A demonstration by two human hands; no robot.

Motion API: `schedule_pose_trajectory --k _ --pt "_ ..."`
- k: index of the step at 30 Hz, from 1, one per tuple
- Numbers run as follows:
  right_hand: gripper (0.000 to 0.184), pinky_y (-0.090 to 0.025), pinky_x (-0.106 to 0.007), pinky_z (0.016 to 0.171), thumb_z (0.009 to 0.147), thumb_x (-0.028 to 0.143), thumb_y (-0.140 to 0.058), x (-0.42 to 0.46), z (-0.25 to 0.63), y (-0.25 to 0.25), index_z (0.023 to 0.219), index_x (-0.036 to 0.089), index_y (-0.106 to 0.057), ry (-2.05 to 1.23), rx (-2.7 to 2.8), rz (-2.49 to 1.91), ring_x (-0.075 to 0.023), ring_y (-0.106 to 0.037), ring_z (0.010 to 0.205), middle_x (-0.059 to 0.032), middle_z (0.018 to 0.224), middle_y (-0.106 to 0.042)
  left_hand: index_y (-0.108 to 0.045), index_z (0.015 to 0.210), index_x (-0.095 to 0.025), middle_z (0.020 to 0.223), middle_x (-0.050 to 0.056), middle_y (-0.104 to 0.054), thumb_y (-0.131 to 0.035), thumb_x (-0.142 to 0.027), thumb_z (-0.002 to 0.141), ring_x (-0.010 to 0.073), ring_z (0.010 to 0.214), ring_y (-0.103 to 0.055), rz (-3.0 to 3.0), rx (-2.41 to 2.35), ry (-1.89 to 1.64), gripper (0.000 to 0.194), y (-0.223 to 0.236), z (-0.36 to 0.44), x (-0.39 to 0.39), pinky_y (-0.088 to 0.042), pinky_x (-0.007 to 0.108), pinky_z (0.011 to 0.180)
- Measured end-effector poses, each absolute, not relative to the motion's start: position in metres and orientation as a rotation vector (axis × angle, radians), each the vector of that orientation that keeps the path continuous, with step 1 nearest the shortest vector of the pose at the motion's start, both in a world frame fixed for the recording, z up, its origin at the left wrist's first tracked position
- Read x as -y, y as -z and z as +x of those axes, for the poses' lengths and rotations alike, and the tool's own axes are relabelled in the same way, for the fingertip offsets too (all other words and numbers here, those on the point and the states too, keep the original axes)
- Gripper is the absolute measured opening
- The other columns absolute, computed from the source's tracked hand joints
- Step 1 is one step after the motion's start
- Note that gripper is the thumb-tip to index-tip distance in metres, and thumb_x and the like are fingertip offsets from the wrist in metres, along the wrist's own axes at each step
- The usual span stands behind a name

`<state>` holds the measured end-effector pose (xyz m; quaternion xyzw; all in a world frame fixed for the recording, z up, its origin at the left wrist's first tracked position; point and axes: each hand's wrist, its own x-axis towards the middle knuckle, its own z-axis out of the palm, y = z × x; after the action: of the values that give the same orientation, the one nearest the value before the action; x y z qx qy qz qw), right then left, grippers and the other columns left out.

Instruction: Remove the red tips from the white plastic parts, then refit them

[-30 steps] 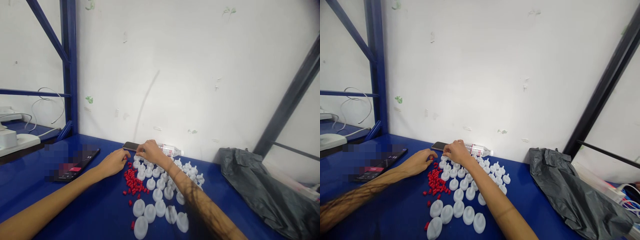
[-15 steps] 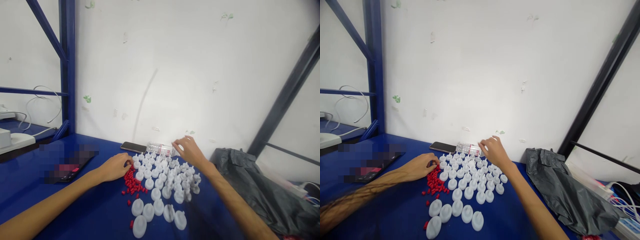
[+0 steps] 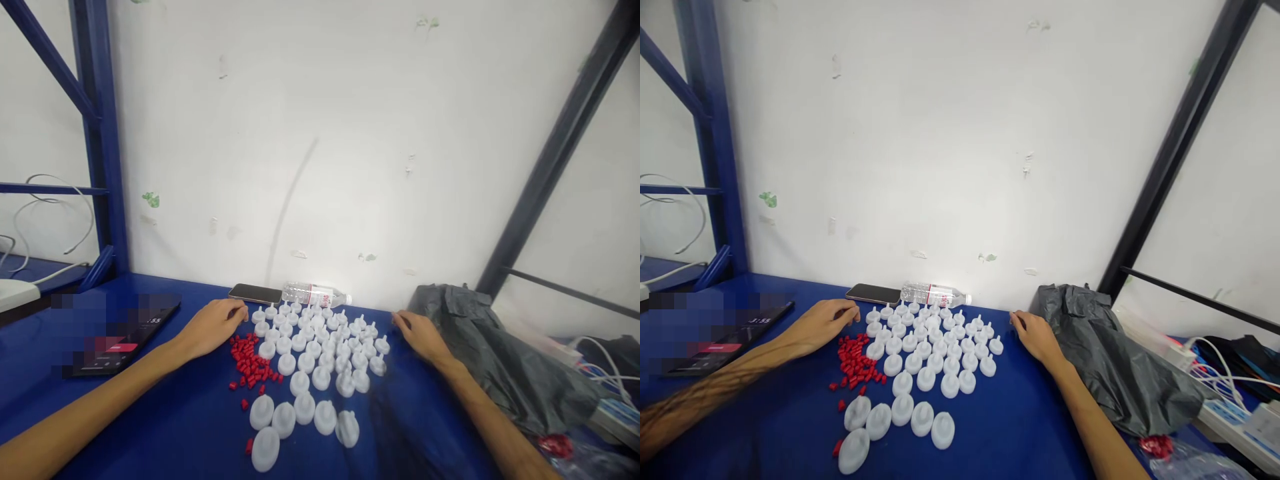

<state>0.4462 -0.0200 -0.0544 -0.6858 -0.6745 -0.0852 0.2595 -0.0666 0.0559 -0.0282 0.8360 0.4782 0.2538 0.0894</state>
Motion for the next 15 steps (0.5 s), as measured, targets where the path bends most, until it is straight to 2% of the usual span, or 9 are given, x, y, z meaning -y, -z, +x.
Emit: schedule_pose_trajectory --k 6,11,15 --pt "0.038 -0.048 -0.033 0.076 0.101 0.045 -0.04 0.01 0.428 0.062 0.095 0.023 -0.07 0.104 1.979 -1.807 -0.0245 -0.071 0.083 -0.0056 0.09 -0.077 -0.067 0.077 -0.02 0.069 0.002 -0.065 -0.034 -0.04 0.096 0.0202 0.066 -0.058 2.376 -1.583 -0.899 0.043 0.028 -0.073 -0.063 -0.036 0.032 0.067" --pt "0.028 -0.043 -0.032 0.067 0.1 0.043 -0.042 0.005 0.42 0.071 0.101 0.024 -0.063 0.05 1.999 -1.81 -0.0225 -0.067 0.072 -0.0017 0.079 -0.071 -0.068 0.076 -0.02 0.065 0.001 -0.065 -0.038 -0.037 0.095 0.0204 0.066 -0.06 2.358 -1.594 -0.767 0.039 0.036 -0.07 -0.068 -0.035 0.031 0.065" --pt "0.025 -0.041 -0.031 0.067 0.099 0.042 -0.042 0.005 0.419 0.071 0.099 0.025 -0.061 0.025 2.01 -1.796 -0.021 -0.065 0.071 -0.0004 0.077 -0.068 -0.068 0.076 -0.021 0.064 0.001 -0.066 -0.041 -0.036 0.095 0.0212 0.067 -0.061 2.396 -1.569 -0.65 0.036 0.039 -0.069 -0.071 -0.034 0.031 0.065"
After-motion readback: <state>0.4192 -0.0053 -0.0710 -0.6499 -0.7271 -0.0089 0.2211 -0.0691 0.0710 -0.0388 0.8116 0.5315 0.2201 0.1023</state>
